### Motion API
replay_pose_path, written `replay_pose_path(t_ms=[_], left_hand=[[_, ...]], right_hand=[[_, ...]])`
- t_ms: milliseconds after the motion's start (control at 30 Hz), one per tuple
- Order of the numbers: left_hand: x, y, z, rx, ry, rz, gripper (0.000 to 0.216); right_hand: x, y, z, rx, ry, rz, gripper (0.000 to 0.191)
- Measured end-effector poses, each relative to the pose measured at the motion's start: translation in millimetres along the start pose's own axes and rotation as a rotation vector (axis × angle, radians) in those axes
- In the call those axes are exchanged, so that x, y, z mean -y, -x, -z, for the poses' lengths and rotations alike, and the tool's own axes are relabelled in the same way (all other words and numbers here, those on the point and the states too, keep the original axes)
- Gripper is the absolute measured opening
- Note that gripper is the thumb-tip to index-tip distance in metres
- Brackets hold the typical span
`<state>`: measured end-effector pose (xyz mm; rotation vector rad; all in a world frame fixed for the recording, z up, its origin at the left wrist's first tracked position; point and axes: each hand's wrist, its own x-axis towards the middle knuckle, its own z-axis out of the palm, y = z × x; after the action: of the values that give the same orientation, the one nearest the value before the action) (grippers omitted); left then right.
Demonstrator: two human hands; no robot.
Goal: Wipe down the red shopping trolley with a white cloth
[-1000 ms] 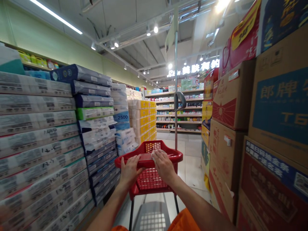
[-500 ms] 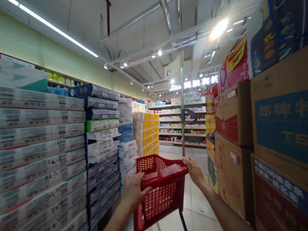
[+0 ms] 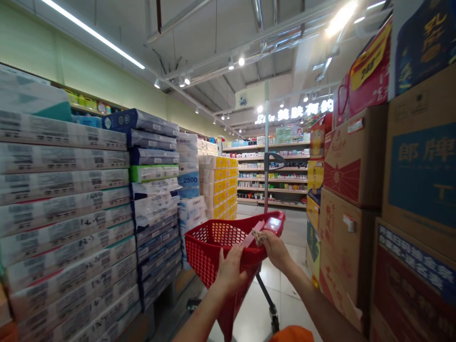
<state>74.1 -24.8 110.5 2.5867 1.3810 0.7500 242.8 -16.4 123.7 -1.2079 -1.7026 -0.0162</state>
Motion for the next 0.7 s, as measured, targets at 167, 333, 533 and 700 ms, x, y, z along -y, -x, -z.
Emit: replay_pose_path(t_ms=[167, 333, 533, 700], left_hand=[[-21, -16, -17, 0.075, -0.075, 0.027, 0.068], [-15, -18, -27, 0.05, -0.065, 0.015, 0.066], [9, -16, -37, 0.207, -0.229, 0.209, 0.081], [20, -5, -55, 0.147, -0.289, 0.364, 0.078]], right_hand=[[-10, 2, 13, 0.013, 0.117, -0.016, 0.025], [-16, 13, 21, -0.093, 0.162, 0.001, 0.026], [-36, 8, 35, -0.148, 0.272, -0.064, 0.026], [-43, 8, 20, -0.166, 0.475, -0.01, 0.025]])
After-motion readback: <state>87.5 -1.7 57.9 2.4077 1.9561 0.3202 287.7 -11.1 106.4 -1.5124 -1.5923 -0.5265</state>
